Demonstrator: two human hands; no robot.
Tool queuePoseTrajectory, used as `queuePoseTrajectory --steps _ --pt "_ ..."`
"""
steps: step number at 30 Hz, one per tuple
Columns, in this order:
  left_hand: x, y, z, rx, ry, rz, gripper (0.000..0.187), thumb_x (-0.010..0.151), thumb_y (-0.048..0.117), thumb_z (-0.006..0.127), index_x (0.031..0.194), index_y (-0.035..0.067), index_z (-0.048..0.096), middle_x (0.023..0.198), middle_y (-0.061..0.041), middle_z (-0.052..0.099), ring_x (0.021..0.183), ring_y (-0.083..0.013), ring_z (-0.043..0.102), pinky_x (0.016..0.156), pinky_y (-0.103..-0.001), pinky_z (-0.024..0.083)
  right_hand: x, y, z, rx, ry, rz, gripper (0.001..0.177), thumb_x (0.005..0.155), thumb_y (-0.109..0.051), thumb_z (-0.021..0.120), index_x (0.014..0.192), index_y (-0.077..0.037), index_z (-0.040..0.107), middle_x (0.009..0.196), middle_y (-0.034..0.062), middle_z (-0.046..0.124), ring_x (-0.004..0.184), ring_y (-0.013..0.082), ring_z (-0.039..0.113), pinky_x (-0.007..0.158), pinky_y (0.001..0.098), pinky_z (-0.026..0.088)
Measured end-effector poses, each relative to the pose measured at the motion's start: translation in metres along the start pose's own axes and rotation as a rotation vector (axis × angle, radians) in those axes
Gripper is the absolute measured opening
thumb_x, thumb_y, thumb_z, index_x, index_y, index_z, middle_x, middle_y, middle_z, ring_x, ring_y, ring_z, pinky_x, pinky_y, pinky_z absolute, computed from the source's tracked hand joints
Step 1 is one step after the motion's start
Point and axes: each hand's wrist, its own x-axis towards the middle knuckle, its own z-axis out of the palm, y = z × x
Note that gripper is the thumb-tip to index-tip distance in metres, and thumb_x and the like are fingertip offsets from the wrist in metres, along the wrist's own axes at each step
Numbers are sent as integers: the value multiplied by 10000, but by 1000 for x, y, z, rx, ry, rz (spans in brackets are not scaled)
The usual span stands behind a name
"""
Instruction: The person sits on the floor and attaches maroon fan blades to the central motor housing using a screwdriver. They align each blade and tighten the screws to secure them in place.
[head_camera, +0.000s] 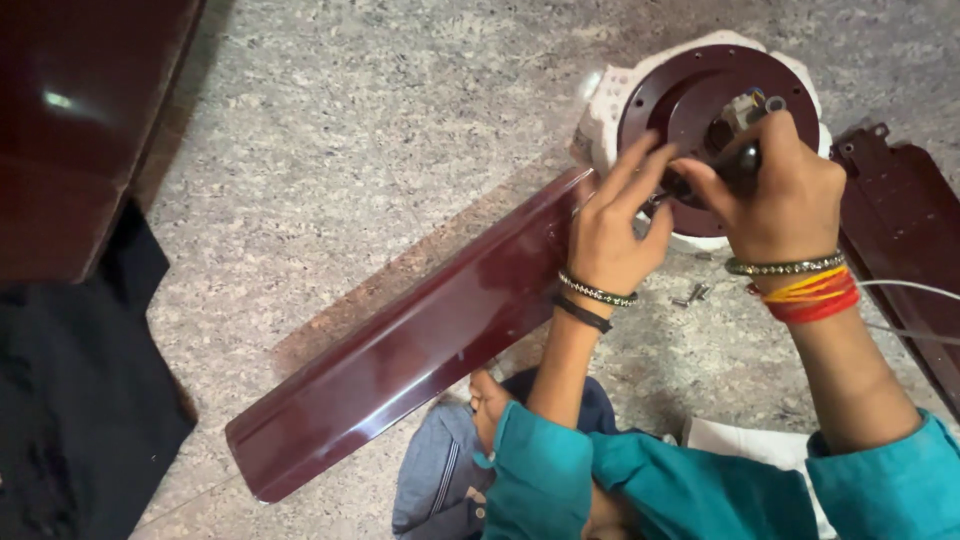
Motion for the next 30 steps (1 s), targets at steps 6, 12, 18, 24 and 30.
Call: queuePoseTrajectory --steps 6,12,18,24,30 --pt "25 53 3 135 158 141 450 812 409 801 1143 116 719 1075 -66 721 951 -280 732 850 -383 612 -7 5 8 167 -1 84 317 1031 -202 813 961 -13 568 870 140 677 798 277 719 685 344 535" --pt "32 55 16 165 102 29 263 906 326 796 1093 145 755 968 -30 724 858 -204 736 753 -322 619 -31 11 30 144 20 105 330 888 -188 841 1069 -1 639 933 152 702 784 309 703 685 392 552" --pt "38 31 28 8 93 164 216 940 127 744 1152 150 715 1159 -58 710 1038 -232 733 906 -316 620 -147 -20 34 446 -90 588 377 954 -136 729 1294 -43 596 1072 76 709 805 164 716 653 304 577" --pt "35 39 24 -87 66 150 287 888 15 723 1121 181 728 1205 -89 595 1084 -241 652 975 -319 582 -194 -39 55 317 -104 89 451 821 -92 745 1245 -25 606 1269 195 611 1135 394 636 938 450 551" --pt "31 50 7 78 54 83 339 801 122 846 1120 219 783 1023 -54 616 985 -261 645 913 -386 568 -185 -24 61 289 -65 140 400 858 -44 724 1248 -45 634 1241 167 625 1118 389 654 927 436 557"
